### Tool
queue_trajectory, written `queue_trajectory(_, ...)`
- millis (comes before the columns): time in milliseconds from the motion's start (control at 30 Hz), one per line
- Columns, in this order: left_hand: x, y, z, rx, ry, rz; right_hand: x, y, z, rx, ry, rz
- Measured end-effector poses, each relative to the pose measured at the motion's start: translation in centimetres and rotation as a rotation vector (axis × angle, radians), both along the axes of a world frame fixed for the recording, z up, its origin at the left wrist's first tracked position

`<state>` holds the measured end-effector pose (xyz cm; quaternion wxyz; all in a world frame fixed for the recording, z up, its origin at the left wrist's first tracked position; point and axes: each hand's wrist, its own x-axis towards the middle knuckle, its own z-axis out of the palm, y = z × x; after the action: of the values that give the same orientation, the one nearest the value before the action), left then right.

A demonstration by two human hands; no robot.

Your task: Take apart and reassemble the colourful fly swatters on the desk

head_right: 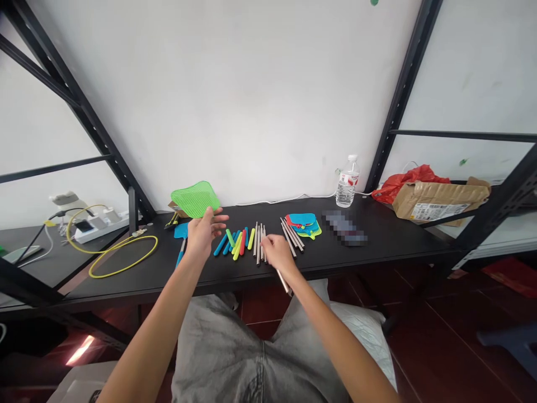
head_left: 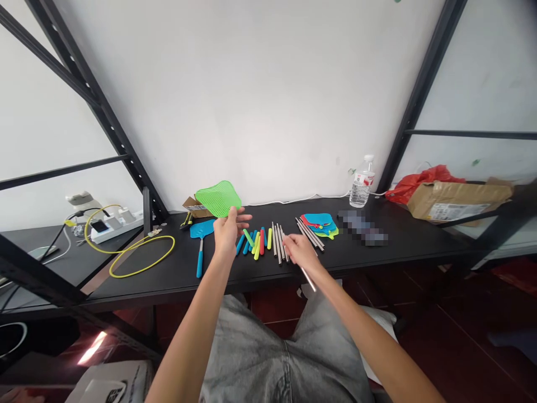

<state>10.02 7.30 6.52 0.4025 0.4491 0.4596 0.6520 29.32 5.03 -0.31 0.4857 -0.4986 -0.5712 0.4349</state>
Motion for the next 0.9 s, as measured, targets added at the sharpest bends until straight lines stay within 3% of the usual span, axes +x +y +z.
queue_trajectory(133,1.0,-0.9,-1.1,-0.04,0.169,-0.067,1.1,3.6,0.5,0.109,-0.492,-0.296)
queue_trajectory(267,3.5,-1.1,-2.5,-0.058,0.243,-0.125,0.7,4.3,0.6,0.108,-0.623,-0.326)
queue_trajectory(367,4.9,-0.9,-3.1,-0.082,0.294,-0.181,0.5,3.5,0.7,0.173,-0.444,-0.279)
queue_trajectory(500,6.6,-1.2,-3.5,-0.093,0.4,-0.339,0.7,3.1,1.5,0.079,0.077,-0.035)
queue_trajectory(600,6.8,-2.1,-3.2,-0.042,0.504,-0.383,2.4,4.3,2.0,0.014,0.317,-0.095)
queue_trajectory(700,4.1,-3.4,-2.4,0.011,0.738,-0.242,6.2,5.9,2.2,0.014,0.25,-0.338)
queue_trajectory(767,0.6,-4.2,-1.9,-0.028,0.94,0.031,9.4,6.9,2.2,0.053,0.043,-0.46)
queue_trajectory(833,-3.3,-4.9,-1.8,-0.18,1.115,0.317,12.1,7.5,2.0,0.054,-0.233,-0.528)
queue_trajectory(900,-6.8,-5.4,-2.3,-0.323,1.27,0.491,13.7,7.7,1.6,0.032,-0.51,-0.568)
